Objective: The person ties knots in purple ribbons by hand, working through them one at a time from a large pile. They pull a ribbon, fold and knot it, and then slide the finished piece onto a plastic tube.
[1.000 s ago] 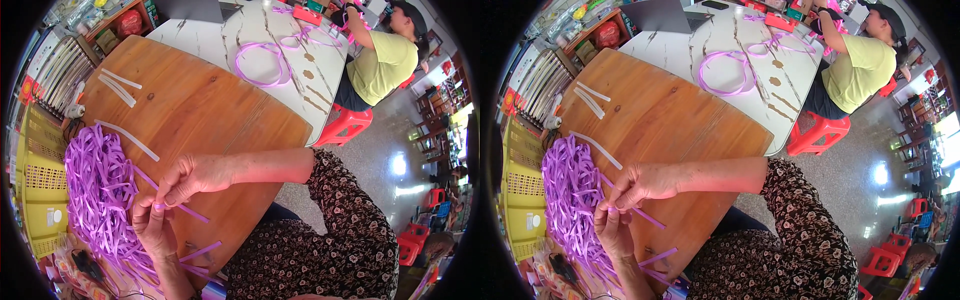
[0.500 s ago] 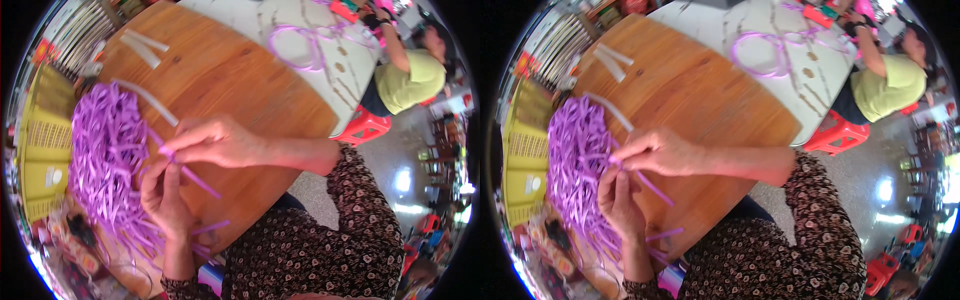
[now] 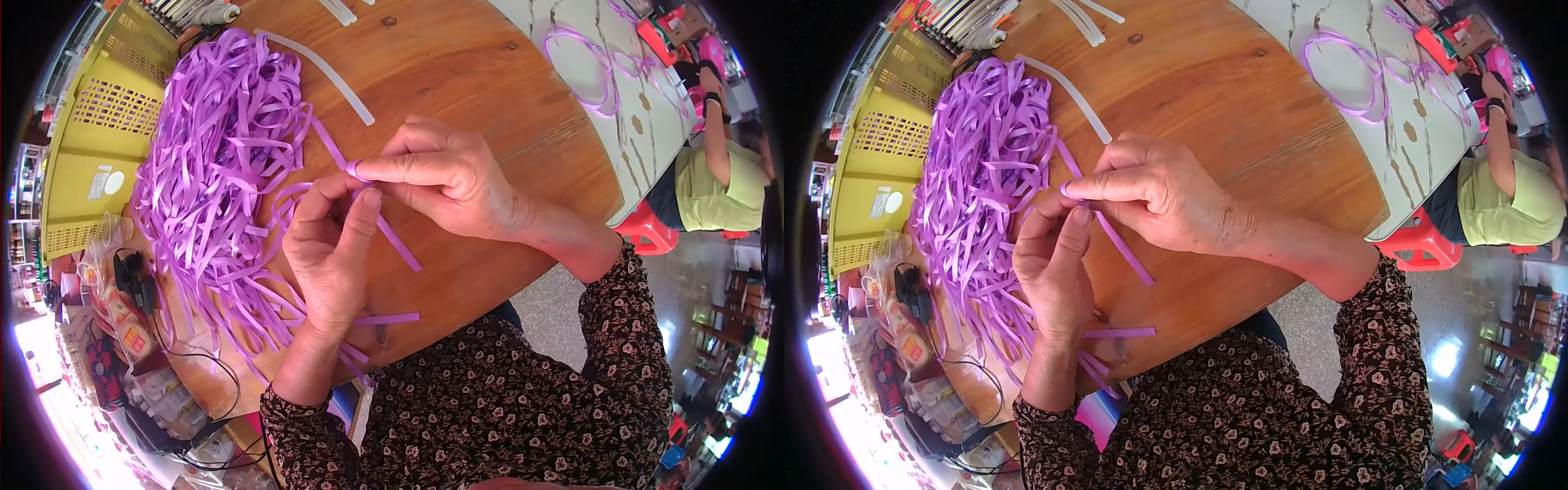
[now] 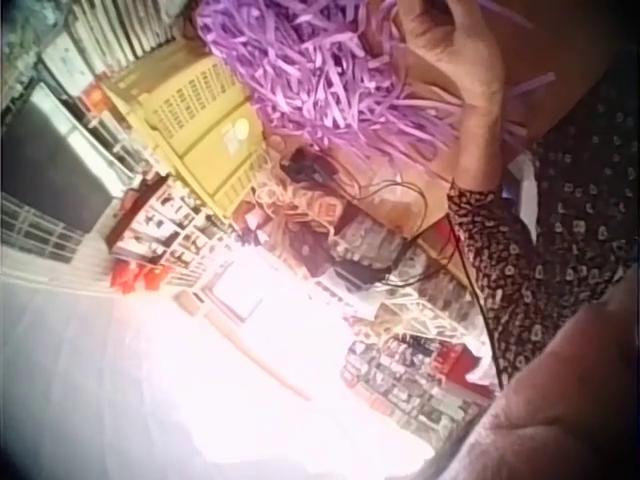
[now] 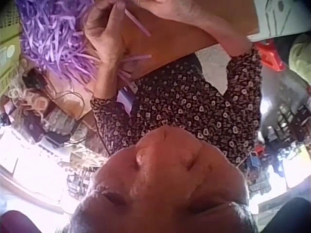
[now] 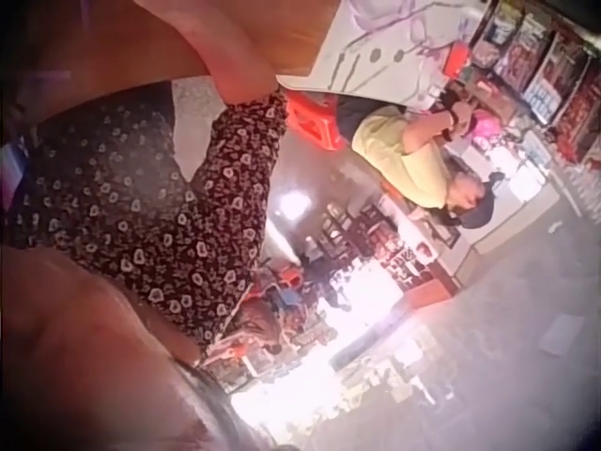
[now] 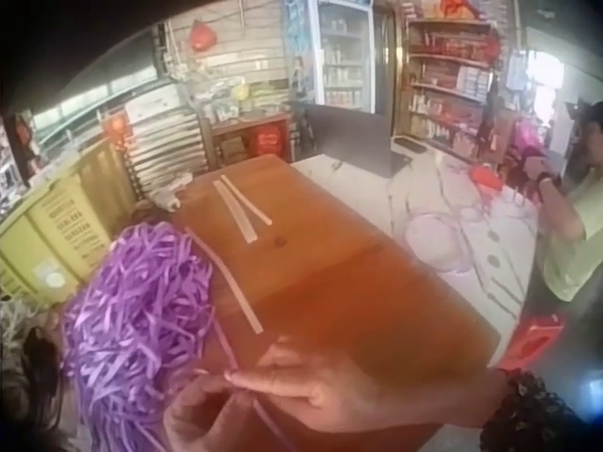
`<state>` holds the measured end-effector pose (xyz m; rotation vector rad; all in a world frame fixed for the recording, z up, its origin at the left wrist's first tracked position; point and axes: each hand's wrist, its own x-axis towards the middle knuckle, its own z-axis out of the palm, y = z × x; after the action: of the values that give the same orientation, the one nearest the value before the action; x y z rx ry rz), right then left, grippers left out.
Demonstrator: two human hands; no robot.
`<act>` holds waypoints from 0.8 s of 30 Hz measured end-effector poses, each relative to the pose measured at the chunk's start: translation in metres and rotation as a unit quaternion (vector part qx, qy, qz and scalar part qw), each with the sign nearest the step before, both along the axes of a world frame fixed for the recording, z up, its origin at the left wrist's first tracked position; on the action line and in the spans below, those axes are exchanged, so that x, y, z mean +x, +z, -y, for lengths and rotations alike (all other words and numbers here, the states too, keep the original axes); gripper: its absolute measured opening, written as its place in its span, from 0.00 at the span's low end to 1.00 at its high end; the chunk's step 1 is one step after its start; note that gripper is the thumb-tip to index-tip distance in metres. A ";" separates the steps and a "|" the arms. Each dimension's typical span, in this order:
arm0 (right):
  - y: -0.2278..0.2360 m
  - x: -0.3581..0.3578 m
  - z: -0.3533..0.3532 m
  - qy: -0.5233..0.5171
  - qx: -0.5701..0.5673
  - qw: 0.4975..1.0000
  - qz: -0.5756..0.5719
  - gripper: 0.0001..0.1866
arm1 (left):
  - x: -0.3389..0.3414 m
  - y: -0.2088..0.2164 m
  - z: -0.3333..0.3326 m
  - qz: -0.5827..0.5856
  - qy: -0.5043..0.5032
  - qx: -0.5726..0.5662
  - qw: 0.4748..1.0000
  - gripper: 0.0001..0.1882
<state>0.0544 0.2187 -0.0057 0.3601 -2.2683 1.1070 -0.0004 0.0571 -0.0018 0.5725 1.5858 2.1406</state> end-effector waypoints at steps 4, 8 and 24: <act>0.004 0.002 0.005 -0.006 0.017 1.000 -0.008 0.14 | 0.000 -0.005 0.000 -0.034 0.009 -0.037 0.999 0.04; 0.009 0.003 0.006 0.011 -0.155 0.982 0.107 0.12 | 0.000 -0.005 0.000 0.037 0.020 0.010 0.999 0.04; 0.002 0.000 -0.008 0.025 0.215 0.973 -0.080 0.18 | -0.015 -0.004 0.009 0.150 -0.092 -0.085 0.981 0.04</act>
<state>0.0545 0.2269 -0.0037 0.6549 -2.3493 0.5749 -0.0156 0.0481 -0.0060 0.3087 1.4677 1.8348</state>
